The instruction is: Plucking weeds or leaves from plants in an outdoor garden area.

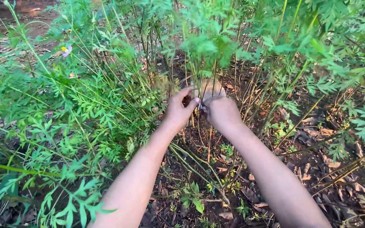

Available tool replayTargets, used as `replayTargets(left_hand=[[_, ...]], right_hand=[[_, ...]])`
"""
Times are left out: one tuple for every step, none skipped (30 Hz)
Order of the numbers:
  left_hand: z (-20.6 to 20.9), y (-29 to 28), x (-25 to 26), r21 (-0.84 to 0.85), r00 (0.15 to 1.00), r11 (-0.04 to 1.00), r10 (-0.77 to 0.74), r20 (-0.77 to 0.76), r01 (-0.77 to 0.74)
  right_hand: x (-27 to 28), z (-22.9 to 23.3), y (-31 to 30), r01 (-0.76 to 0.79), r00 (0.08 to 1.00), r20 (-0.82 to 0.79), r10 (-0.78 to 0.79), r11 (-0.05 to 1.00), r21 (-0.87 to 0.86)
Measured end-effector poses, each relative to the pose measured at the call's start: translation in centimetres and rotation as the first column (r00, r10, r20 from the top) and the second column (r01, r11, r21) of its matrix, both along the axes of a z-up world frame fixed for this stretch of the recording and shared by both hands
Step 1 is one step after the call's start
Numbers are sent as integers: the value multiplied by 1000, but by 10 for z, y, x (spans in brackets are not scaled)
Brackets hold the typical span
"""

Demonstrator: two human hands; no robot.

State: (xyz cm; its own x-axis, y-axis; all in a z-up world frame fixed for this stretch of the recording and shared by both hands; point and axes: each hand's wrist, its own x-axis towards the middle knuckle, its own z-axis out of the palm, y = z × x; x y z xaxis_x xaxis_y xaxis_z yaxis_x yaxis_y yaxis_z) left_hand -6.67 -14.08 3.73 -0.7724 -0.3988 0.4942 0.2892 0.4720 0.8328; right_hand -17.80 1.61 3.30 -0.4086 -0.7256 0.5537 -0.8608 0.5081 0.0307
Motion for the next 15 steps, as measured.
replayTargets(left_hand=[[-6, -4, -6, 0, 998, 998, -58, -28, 58], [-13, -7, -12, -2, 992, 993, -117, -56, 117], [-8, -3, -8, -2, 991, 993, -118, -56, 118], [-4, 1, -3, -10, 996, 996, -91, -10, 90], [0, 5, 3, -17, 997, 998, -61, 35, 62], [-1, 7, 4, -17, 997, 998, -62, 36, 62], [-2, 9, 6, -64, 998, 997, -46, 38, 48], [-2, 11, 8, -111, 999, 993, -30, 38, 34], [6, 14, 14, -111, 999, 993, -30, 38, 34], [14, 18, 20, -64, 994, 996, -58, 90, 64], [23, 21, 26, -17, 987, 996, -87, 138, 90], [23, 23, 28, -17, 987, 996, -85, 135, 88], [23, 26, 30, -31, 983, 995, -88, 161, 94], [23, 28, 32, -44, 978, 994, -90, 186, 100], [17, 27, 27, -44, 978, 994, -91, 187, 100]], right_hand=[[6, 5, 2, -10, 1000, -21, 9, 999, -37], [12, 10, 3, -20, 999, -43, 17, 997, -73], [14, 15, 7, -18, 999, -42, 15, 997, -74], [15, 20, 10, -107, 990, 58, 127, 956, -272], [17, 25, 13, -167, 958, 133, 255, 869, -466], [21, 32, 16, -166, 958, 134, 255, 869, -466], [26, 40, 19, -56, 945, 235, 227, 821, -568], [30, 48, 21, 64, 918, 337, 210, 758, -649], [27, 45, 24, 63, 918, 336, 211, 759, -648], [25, 41, 26, -24, 929, 251, 273, 720, -694], [21, 38, 27, -115, 929, 160, 333, 673, -731], [25, 41, 26, -119, 929, 157, 335, 672, -731], [29, 43, 26, -108, 924, 166, 346, 650, -752], [34, 44, 25, -96, 918, 175, 357, 627, -773], [38, 44, 22, -95, 918, 176, 356, 627, -773]])
